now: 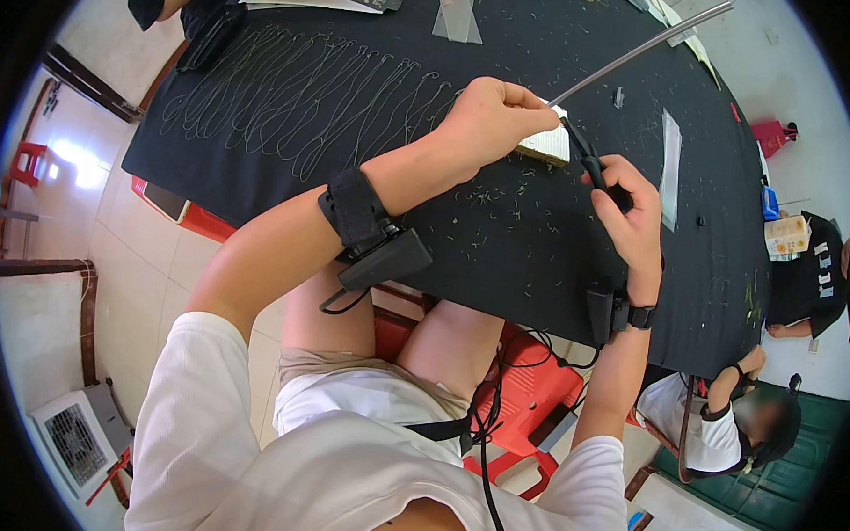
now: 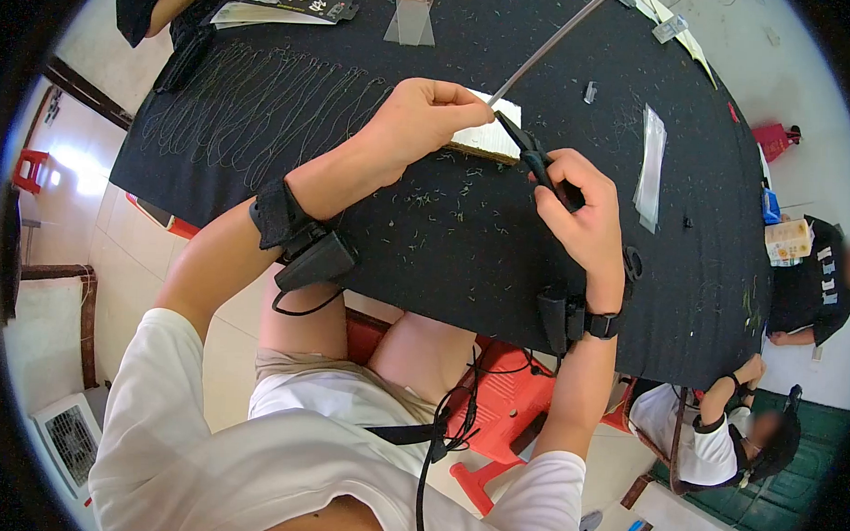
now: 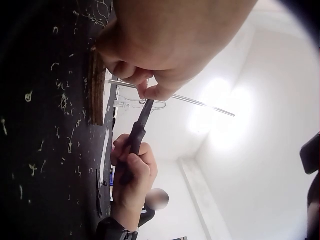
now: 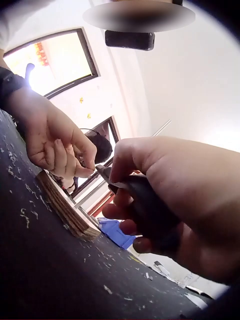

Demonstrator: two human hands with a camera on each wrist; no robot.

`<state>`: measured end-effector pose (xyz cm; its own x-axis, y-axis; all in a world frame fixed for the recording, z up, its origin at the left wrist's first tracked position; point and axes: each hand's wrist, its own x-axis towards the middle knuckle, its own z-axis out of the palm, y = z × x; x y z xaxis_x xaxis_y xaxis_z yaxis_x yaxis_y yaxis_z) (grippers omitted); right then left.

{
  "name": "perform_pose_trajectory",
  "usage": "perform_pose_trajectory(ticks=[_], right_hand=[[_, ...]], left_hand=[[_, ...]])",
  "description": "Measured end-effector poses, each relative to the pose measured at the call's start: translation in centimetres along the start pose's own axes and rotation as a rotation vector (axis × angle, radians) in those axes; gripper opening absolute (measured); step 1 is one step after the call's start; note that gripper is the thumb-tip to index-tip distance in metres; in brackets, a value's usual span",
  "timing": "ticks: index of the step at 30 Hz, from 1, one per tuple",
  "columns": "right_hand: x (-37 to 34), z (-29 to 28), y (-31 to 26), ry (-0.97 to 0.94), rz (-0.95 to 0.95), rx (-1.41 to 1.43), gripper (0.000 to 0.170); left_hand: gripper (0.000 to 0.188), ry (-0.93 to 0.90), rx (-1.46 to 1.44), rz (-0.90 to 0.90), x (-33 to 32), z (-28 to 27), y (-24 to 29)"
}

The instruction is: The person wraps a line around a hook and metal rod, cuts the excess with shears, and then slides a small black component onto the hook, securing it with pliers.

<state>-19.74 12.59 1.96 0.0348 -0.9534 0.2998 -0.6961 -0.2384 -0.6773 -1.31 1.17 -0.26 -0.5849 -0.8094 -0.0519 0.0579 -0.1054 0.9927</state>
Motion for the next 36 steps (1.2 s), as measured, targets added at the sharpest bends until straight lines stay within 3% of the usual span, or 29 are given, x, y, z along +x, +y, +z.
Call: perform_pose_trajectory(ticks=[5,11,20,36], right_hand=[[-0.2,0.2,0.2,-0.105,0.156,0.333,0.011],[0.0,0.7,0.5,-0.191,0.163,0.667,0.015],[0.1,1.4,0.3,-0.200,0.299,0.841,0.025],[0.4,2.0,0.4,-0.234,0.312,1.039,0.032]], left_hand=[[0.027,0.003,-0.003,0.020,0.1,0.2,-0.1],[0.026,-0.079,-0.110,0.009,0.0,0.0,0.3],[0.025,-0.065,-0.146,-0.009,-0.1,0.1,0.5],[0.028,-0.029,-0.154,-0.027,-0.1,0.2,0.5]])
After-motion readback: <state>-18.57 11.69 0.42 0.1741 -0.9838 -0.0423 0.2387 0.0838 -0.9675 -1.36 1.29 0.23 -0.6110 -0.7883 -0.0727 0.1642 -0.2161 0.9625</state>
